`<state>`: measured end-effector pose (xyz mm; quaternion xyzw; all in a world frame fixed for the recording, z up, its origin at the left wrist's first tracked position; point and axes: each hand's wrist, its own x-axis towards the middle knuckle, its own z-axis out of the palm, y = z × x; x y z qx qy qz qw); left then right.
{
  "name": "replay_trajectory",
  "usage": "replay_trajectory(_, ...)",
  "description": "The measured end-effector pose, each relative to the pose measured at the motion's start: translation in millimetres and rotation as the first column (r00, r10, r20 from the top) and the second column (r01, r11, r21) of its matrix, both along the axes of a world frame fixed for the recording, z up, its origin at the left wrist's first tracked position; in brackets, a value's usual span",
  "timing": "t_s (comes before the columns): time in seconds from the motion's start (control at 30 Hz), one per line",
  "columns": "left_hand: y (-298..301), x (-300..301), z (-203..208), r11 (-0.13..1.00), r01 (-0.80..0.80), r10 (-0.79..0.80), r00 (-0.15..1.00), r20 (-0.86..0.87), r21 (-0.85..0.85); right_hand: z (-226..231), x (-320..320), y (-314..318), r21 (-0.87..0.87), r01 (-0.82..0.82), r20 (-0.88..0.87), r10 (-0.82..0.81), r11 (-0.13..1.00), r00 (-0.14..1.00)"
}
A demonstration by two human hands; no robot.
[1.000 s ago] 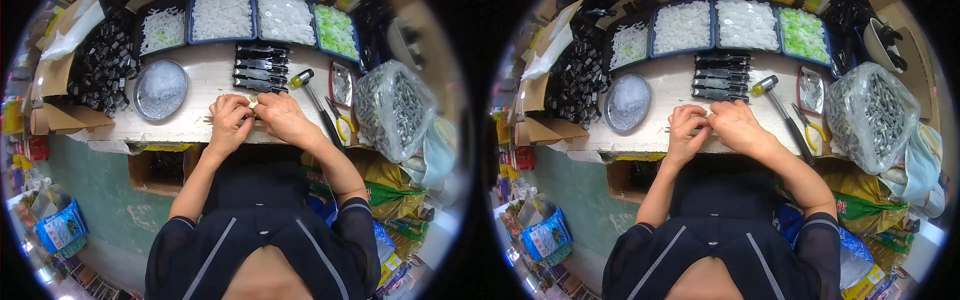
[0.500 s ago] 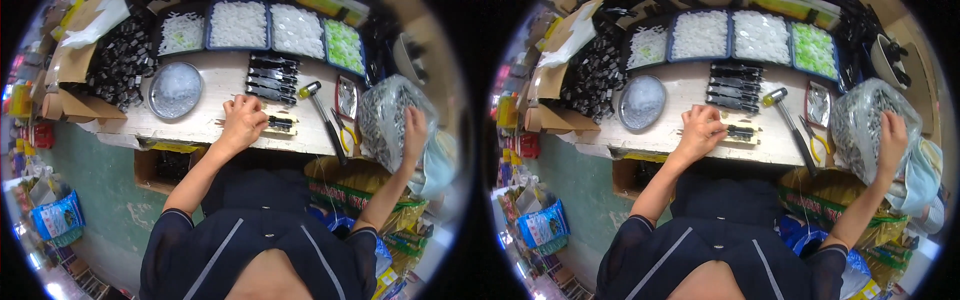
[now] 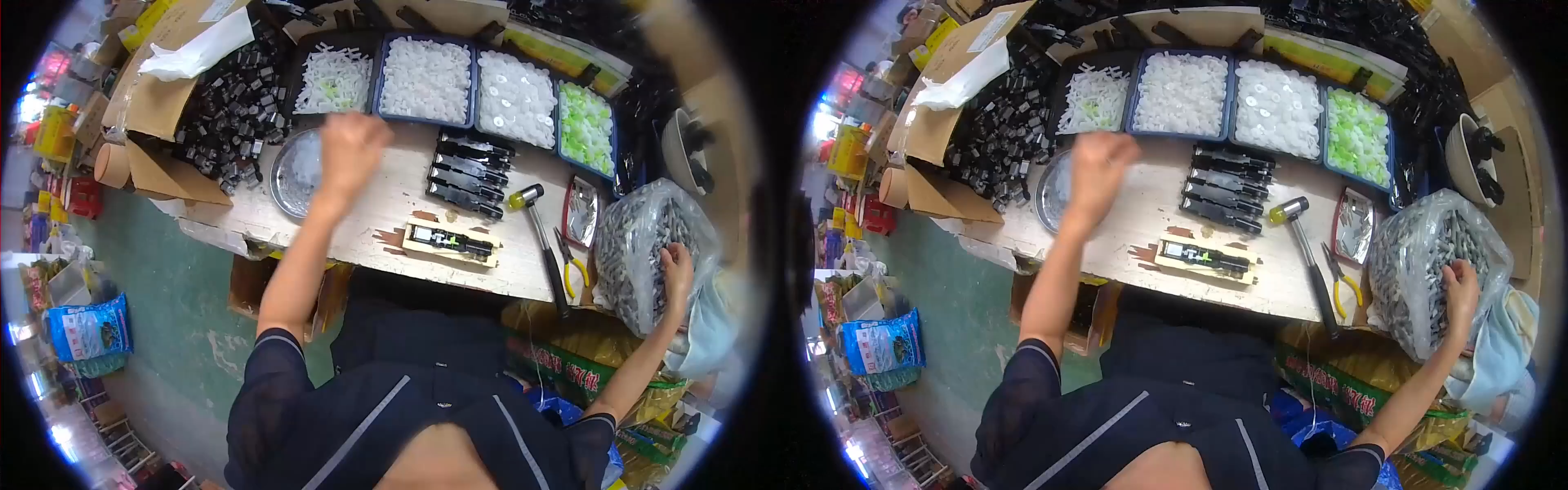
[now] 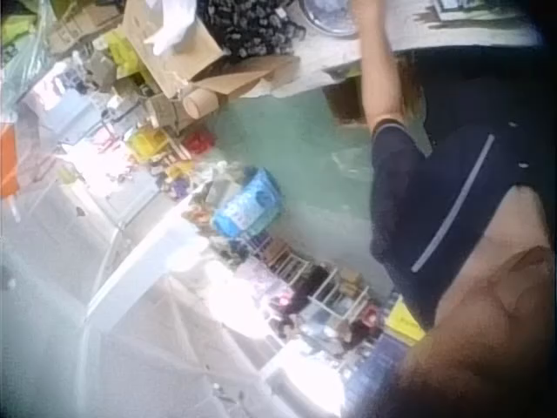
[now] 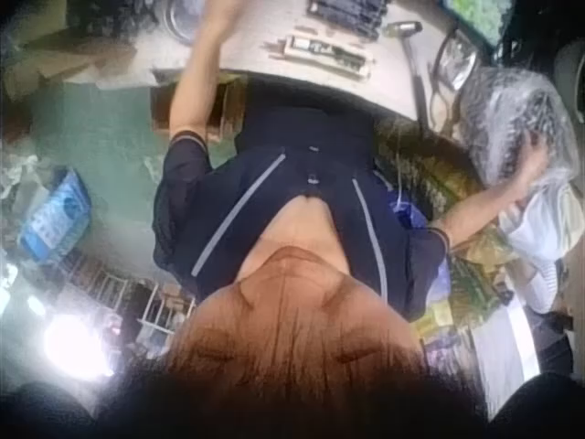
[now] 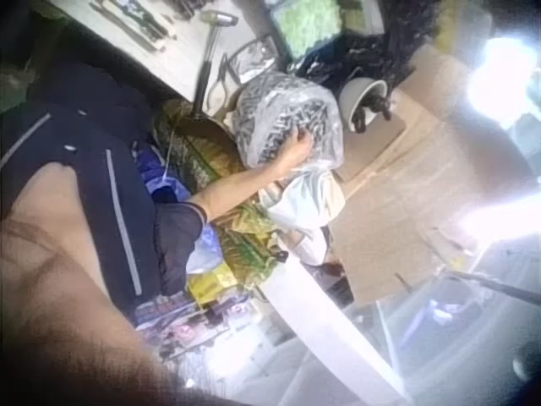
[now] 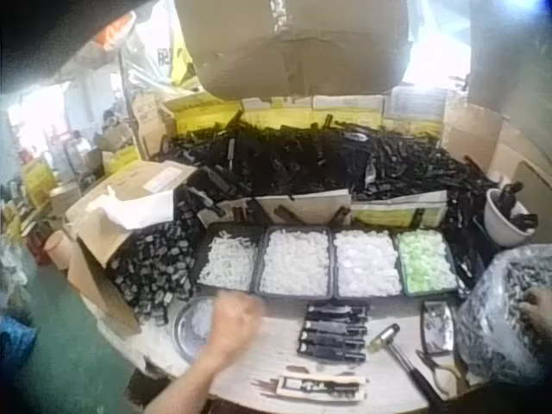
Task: The person assembles small hardware components by hand at a workbench, fitting internal components and metal pins into plastic housings using an assembly jig, then tapping them into place with a rubber mallet.
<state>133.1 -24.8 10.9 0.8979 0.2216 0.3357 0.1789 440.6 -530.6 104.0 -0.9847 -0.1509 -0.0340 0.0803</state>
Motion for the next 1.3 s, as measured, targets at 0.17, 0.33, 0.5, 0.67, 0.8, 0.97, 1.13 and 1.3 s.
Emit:
replay_trajectory(0.17, 88, 37, 2, 0.949, -0.299, 0.314, 0.913, -0.259, 0.098, 6, -3, 23, -0.124, 0.034, 0.081, -0.024, 0.992, 0.996)
replay_trajectory(0.33, 99, 54, 2, 0.927, -0.357, 0.367, 0.790, -0.491, 0.119, 3, 4, 23, -0.064, 0.045, 0.085, -0.039, 0.997, 0.996)
replay_trajectory(0.5, 111, 44, 5, 0.933, -0.349, 0.257, 0.814, -0.521, -0.085, 0, 12, -5, -0.081, 0.063, 0.180, -0.047, 0.995, 0.982)
replay_trajectory(0.67, 120, 37, 2, 0.929, -0.311, 0.235, 0.914, -0.330, -0.200, -3, 13, -14, -0.220, 0.113, 0.308, -0.041, 0.969, 0.951)
replay_trajectory(0.8, 129, 32, 1, 0.901, -0.195, 0.189, 0.981, -0.055, -0.387, -5, 25, -28, -0.192, 0.061, 0.236, -0.014, 0.979, 0.972)
replay_trajectory(0.97, 131, 27, 4, 0.748, 0.000, 0.136, 0.979, 0.154, -0.664, -1, 21, -22, -0.268, 0.120, 0.228, -0.058, 0.956, 0.972)
replay_trajectory(1.13, 112, 4, 24, 0.502, 0.251, 0.172, 0.909, 0.380, -0.828, 7, 26, -33, -0.346, 0.077, 0.111, -0.041, 0.935, 0.993)
replay_trajectory(1.3, 68, -39, 31, 0.605, 0.195, 0.152, 0.923, 0.352, -0.772, -2, 55, -72, -0.246, -0.086, -0.027, 0.082, 0.966, 0.996)
